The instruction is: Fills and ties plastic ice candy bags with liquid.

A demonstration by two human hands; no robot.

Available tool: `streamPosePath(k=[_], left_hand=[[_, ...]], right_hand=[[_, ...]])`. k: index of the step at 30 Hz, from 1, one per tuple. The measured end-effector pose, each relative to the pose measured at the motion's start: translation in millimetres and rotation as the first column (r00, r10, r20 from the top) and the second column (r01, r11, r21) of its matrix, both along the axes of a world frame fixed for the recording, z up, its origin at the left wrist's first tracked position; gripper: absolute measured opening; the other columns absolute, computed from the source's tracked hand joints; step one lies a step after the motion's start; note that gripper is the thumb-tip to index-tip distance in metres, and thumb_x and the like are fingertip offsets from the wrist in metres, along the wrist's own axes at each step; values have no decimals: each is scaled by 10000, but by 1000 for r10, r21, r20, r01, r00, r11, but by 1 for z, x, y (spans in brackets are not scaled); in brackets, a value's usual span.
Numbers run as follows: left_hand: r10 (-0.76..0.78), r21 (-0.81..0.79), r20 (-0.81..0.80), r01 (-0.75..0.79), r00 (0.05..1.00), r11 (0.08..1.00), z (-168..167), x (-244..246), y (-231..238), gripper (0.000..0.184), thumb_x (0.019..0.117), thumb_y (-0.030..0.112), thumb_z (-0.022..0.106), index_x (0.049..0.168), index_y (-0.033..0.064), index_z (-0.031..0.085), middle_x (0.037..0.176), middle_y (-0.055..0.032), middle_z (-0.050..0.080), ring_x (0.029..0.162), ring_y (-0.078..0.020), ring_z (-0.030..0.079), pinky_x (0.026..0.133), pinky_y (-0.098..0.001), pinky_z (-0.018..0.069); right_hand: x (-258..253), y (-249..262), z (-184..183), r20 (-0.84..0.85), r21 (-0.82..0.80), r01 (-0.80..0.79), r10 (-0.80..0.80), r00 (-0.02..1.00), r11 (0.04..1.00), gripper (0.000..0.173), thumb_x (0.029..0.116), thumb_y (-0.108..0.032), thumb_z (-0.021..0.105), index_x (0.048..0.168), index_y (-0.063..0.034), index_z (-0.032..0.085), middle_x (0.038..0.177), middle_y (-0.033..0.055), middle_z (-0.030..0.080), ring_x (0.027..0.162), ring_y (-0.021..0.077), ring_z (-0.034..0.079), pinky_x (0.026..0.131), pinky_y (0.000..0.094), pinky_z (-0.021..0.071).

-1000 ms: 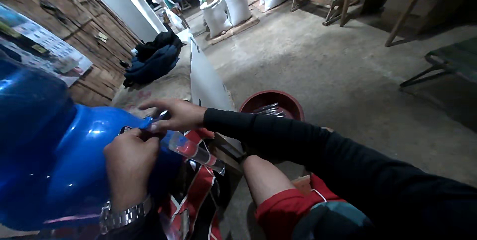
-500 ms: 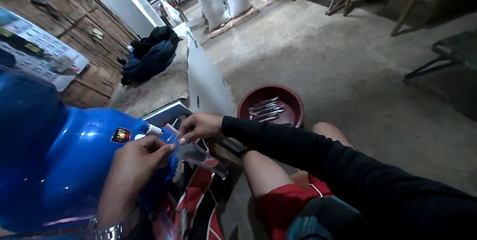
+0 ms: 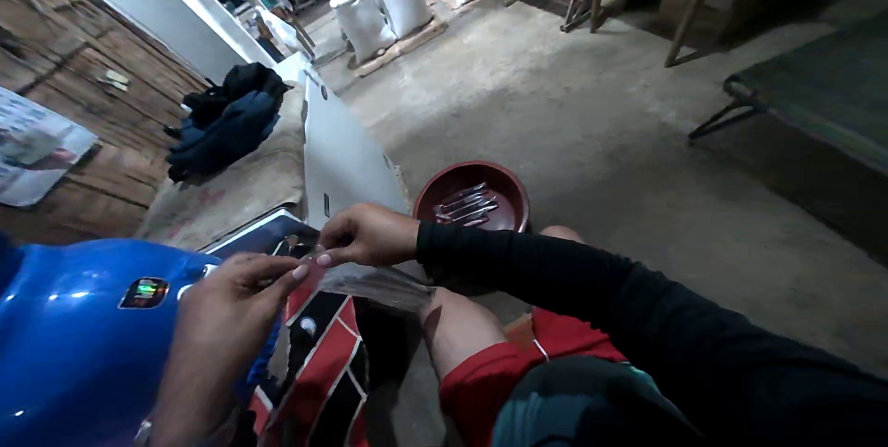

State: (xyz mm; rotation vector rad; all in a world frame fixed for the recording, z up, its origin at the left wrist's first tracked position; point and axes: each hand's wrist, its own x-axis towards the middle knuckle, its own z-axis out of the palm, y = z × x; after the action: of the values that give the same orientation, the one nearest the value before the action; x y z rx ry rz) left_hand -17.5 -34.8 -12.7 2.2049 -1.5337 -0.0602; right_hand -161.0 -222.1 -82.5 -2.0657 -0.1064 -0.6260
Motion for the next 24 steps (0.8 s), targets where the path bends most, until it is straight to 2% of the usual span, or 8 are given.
streamPosePath(k=[3, 6, 11, 14, 16, 18, 21, 24], left_hand=[[-1, -29, -9, 0, 1000, 1000, 3, -17, -21, 187, 917, 390, 730, 976, 224, 792, 835, 25, 745, 674, -123, 695, 622, -405, 605], [-11, -76, -91, 4, 996, 997, 7, -42, -40, 100, 908, 262, 778, 982, 195, 790, 810, 16, 745, 661, -130, 700, 614, -397, 616], [-38, -243, -175, -6, 984, 970, 5, -71, -53, 313, 861, 121, 826, 1138, 164, 685, 822, -19, 731, 645, -147, 698, 575, -365, 612], [-160, -354, -355, 26, 921, 935, -14, -67, -51, 434, 866, 190, 820, 1247, 165, 614, 883, -9, 698, 670, -119, 678, 564, -290, 599], [-229, -282, -485, 96, 844, 954, -35, -54, -47, 600, 812, 354, 848, 1334, 205, 591, 979, -1, 670, 744, -122, 652, 607, -286, 577], [-221, -194, -542, 135, 810, 972, -58, -46, -46, 600, 739, 406, 893, 1249, 186, 664, 1044, -10, 715, 825, -143, 693, 686, -322, 609], [-160, -252, -468, 42, 869, 967, -83, -45, -50, 169, 782, 193, 848, 937, 167, 787, 1055, -12, 722, 848, -142, 686, 693, -324, 594], [-182, -374, -365, 35, 913, 927, -96, -50, -48, 53, 853, 213, 787, 888, 175, 798, 1063, 0, 695, 925, -113, 666, 752, -289, 583]], right_hand=[[-19, -3, 12, -65, -78, 65, -70, 995, 995, 206, 980, -247, 721, 1039, -57, 776, 885, 49, 745, 806, 110, 695, 772, 354, 590], [-35, -2, 23, -93, -158, 131, -147, 985, 979, 150, 950, -211, 751, 984, -69, 787, 837, 48, 739, 762, 130, 693, 723, 375, 590], [-47, -9, 26, -83, -107, 135, -145, 986, 985, 140, 946, -174, 745, 901, -42, 757, 750, 50, 697, 673, 135, 653, 625, 373, 555], [-52, -9, 32, -114, -69, 116, -124, 986, 991, 125, 960, -148, 726, 920, -32, 748, 764, 53, 694, 678, 131, 648, 633, 363, 555], [-54, -2, 32, -117, -71, 153, -161, 980, 986, 98, 940, -139, 749, 927, -42, 759, 773, 60, 702, 691, 142, 664, 645, 377, 579], [-52, 0, 31, -140, -54, 163, -169, 976, 985, 123, 947, -172, 750, 934, -50, 759, 777, 60, 707, 702, 143, 674, 658, 385, 589], [-47, 1, 27, -137, -88, 162, -173, 975, 983, 115, 927, -180, 772, 926, -65, 761, 765, 45, 706, 689, 136, 675, 639, 384, 590], [-44, 3, 20, -104, -95, 172, -181, 978, 981, 78, 920, -146, 768, 927, -69, 761, 774, 43, 704, 699, 141, 673, 642, 396, 586]])
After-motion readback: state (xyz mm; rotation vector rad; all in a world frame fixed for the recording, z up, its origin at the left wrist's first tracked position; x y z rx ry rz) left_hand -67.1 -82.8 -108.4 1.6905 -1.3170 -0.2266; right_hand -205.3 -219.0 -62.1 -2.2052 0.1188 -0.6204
